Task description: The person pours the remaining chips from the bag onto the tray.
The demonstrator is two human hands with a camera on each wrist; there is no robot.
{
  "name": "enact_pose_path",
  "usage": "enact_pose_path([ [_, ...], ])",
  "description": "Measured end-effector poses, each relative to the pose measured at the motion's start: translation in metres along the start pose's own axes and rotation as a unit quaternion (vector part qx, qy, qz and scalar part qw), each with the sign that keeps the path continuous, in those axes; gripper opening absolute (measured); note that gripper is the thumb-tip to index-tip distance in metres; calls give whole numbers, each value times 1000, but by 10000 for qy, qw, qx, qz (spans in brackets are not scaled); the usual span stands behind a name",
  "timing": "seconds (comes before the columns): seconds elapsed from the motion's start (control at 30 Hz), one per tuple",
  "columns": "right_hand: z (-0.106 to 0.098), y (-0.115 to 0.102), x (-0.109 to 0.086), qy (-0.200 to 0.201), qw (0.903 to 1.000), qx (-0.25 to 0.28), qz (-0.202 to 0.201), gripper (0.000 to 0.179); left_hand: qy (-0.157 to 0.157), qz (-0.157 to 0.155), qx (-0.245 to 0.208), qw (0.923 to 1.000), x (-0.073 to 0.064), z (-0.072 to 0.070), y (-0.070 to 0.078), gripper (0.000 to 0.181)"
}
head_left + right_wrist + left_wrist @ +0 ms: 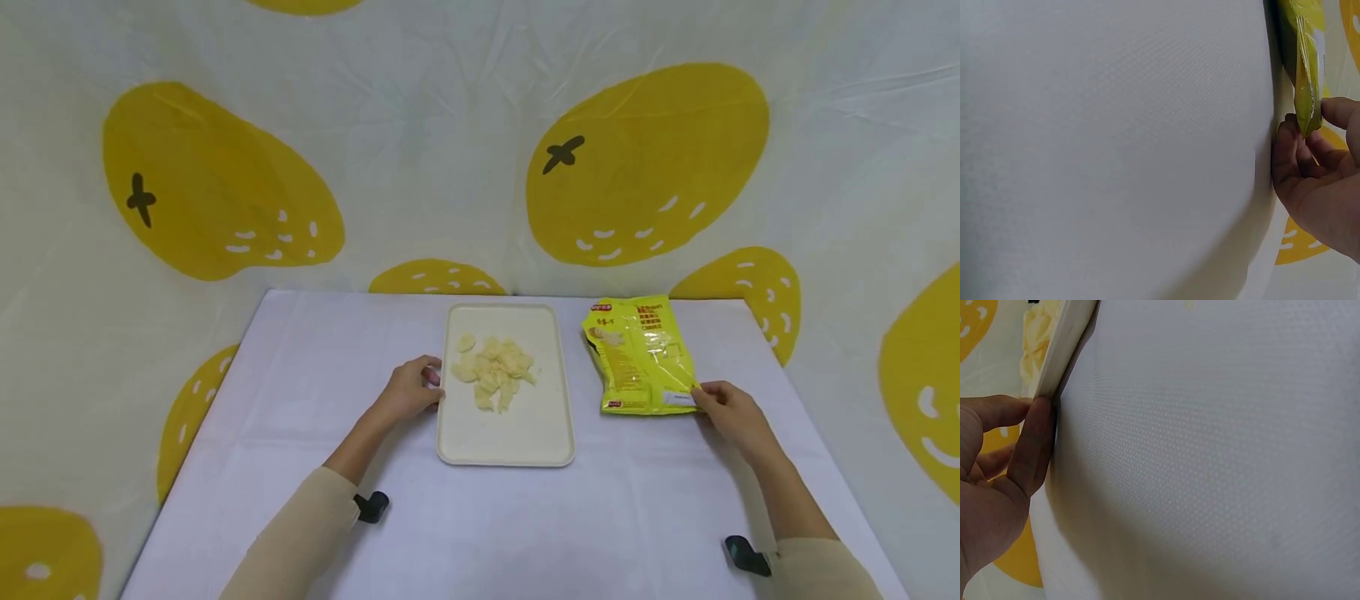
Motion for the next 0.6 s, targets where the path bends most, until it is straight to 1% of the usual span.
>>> enact_pose_path([
  [0.17, 1, 1, 0, 86, 9999, 29, -110, 69, 23, 31, 40, 10000, 0, 0, -1, 58],
  [0.37, 3, 0, -3, 125, 9998, 119, -49, 71, -49, -29, 61, 10000, 1, -2, -3, 56],
  [0.6, 3, -1, -1, 62, 9998, 153, -57, 69, -94, 18, -112, 9999, 5, -4, -3, 57],
])
Point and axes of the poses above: each hand's wrist, its own x-axis towards the middle knuckle, its own z-axis out of the palm, y = z × x, the point moved 4 cm from there along x, towards the middle knuckle, and after that the axes turned 12 degrees about -y, right-handed, at the moved point
